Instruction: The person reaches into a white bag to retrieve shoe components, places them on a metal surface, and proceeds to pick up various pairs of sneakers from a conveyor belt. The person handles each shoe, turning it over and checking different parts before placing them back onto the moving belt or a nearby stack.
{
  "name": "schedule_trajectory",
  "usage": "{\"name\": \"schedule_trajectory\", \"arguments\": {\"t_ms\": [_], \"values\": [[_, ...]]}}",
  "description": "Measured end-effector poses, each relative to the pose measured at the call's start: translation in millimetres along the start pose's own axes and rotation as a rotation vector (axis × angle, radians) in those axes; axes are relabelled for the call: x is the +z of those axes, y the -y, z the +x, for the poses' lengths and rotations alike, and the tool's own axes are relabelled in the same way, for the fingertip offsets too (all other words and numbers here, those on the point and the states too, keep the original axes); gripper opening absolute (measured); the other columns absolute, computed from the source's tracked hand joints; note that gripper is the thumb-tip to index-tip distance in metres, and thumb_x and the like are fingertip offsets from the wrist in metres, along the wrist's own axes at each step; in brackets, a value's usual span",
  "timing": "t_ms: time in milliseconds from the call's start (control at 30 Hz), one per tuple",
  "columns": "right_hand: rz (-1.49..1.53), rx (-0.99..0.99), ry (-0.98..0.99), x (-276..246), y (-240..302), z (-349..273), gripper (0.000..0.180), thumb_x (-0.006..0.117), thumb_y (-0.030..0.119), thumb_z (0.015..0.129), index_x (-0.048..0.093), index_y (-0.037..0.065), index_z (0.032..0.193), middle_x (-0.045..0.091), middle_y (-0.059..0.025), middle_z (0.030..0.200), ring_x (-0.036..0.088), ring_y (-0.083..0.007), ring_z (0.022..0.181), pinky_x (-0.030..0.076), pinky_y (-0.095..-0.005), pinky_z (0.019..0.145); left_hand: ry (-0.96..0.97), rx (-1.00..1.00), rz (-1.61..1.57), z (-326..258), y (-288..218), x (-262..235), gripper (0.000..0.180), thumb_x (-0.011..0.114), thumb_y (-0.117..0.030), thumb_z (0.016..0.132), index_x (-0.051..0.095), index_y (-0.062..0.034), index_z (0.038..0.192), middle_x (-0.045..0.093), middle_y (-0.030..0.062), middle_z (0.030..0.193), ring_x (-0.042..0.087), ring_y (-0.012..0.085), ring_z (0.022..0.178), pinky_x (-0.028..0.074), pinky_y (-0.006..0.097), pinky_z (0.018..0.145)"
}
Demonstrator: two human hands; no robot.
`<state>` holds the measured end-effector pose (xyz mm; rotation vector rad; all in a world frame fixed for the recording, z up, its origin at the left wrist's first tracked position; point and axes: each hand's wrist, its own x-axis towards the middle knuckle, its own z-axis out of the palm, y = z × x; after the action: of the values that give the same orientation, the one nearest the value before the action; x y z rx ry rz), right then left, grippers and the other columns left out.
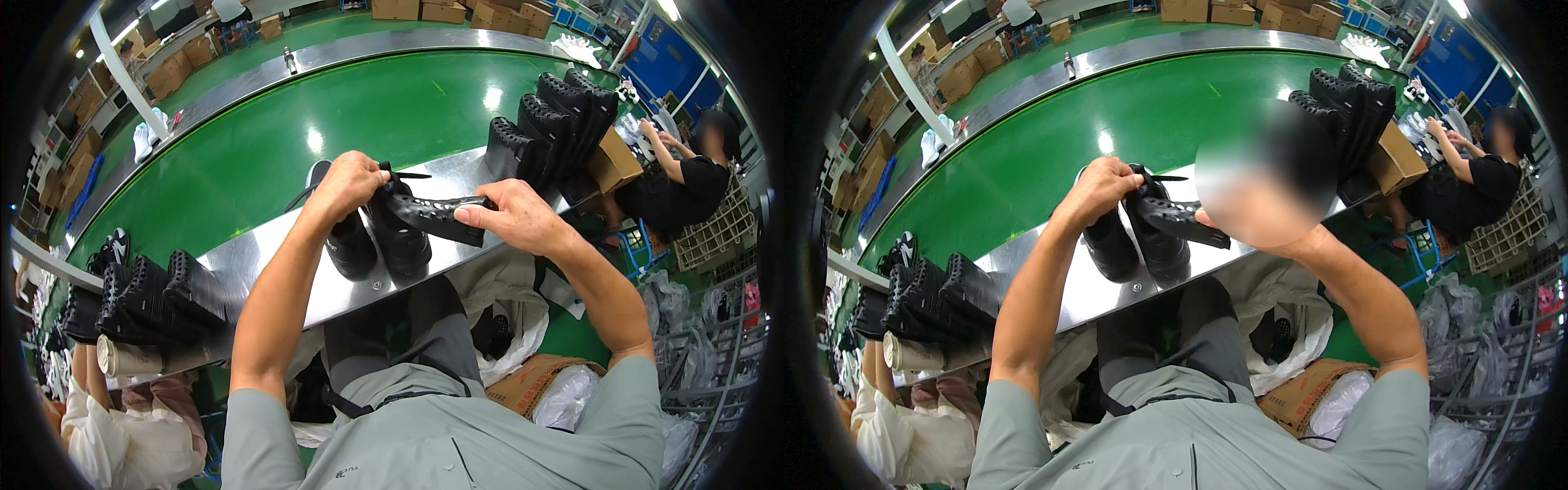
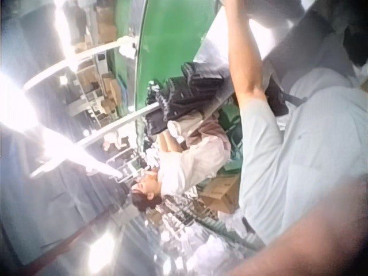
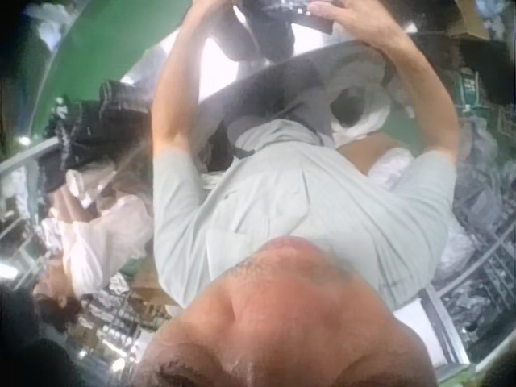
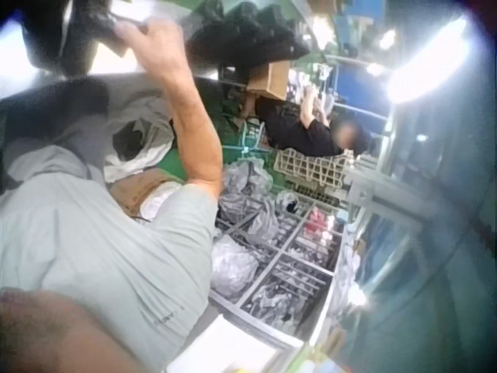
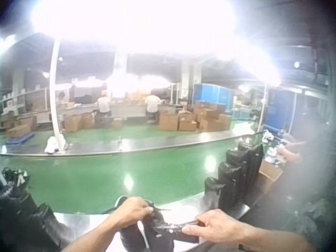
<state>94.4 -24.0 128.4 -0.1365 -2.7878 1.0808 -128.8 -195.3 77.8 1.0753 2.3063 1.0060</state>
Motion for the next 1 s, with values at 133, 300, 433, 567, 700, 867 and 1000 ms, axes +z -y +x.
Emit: {"name": "schedule_trajectory", "arguments": {"t_ms": [133,300,433,567,700,867,1000], "values": [[0.204,0.031,0.133,-5,-26,3,0.043,0.072,0.038,0.096,0.072,-0.004,0.093,0.051,0.0057,0.063,0.038,-0.003,0.058,0.031,-0.0265,0.049,-0.015,-0.009,-0.065,0,9,7,0.036,0.066,-0.026,0.097,0.068,0.0068,0.083,0.055,0.0035,0.064,0.05,0.014,0.06,0.042,0.036,0.057],[0.676,0.601,0.18,-25,-27,13,0.039,0.071,0.041,0.096,0.062,0.01,0.073,0.031,0.0092,0.054,0.025,-0.0022,0.045,0.019,-0.0229,0.039,0.097,-0.001,-0.082,-2,-5,11,0.032,0.066,-0.025,0.094,0.07,0.0067,0.095,0.061,0.0084,0.068,0.058,0.0202,0.064,0.047,0.039,0.062],[0.839,0.64,0.151,-28,-40,1,0.035,0.07,0.038,0.097,0.062,0.012,0.075,0.031,0.0087,0.053,0.024,-0.0023,0.045,0.017,-0.0233,0.04,-0.104,0.377,0.296,-12,-8,14,0.03,0.071,-0.019,0.083,0.073,0.0037,0.102,0.071,0.0227,0.08,0.07,0.0397,0.077,0.054,0.046,0.073],[0.753,0.63,0.197,-16,-21,-3,0.035,0.071,0.036,0.096,0.06,0.012,0.073,0.033,0.0073,0.054,0.024,-0.0039,0.045,0.016,-0.024,0.039,-0.079,0.201,0.193,-9,-16,13,0.027,0.07,-0.019,0.086,0.073,0.0055,0.097,0.068,0.0231,0.073,0.069,0.0336,0.07,0.053,0.044,0.069],[0.604,0.606,0.185,-8,-22,6,0.04,0.071,0.04,0.095,0.065,0.007,0.074,0.035,0.0083,0.056,0.026,-0.002,0.046,0.017,-0.0228,0.038,-0.016,0.19,0.094,-6,-16,14,0.024,0.067,-0.017,0.089,0.071,0.0061,0.093,0.062,0.0167,0.065,0.062,0.0223,0.063,0.051,0.039,0.064],[-0.317,0.198,0.096,10,-19,31,0.054,0.07,0.047,0.09,0.07,-0.006,0.081,0.064,-0.0189,0.063,0.064,-0.0331,0.058,0.05,-0.0427,0.055,0.106,0.207,0.014,4,-21,12,0.024,0.066,-0.018,0.09,0.069,0.0058,0.092,0.064,0.0161,0.068,0.063,0.0211,0.066,0.05,0.039,0.064],[-0.584,0.247,0.007,62,-7,52,0.042,0.068,0.039,0.092,0.074,-0.003,0.09,0.073,-0.0234,0.091,0.071,-0.0422,0.089,0.056,-0.0491,0.082,0.065,0.293,0.129,26,-18,30,0.023,0.065,-0.017,0.09,0.069,0.0056,0.092,0.066,0.0154,0.073,0.063,0.0232,0.068,0.05,0.04,0.065]]}}
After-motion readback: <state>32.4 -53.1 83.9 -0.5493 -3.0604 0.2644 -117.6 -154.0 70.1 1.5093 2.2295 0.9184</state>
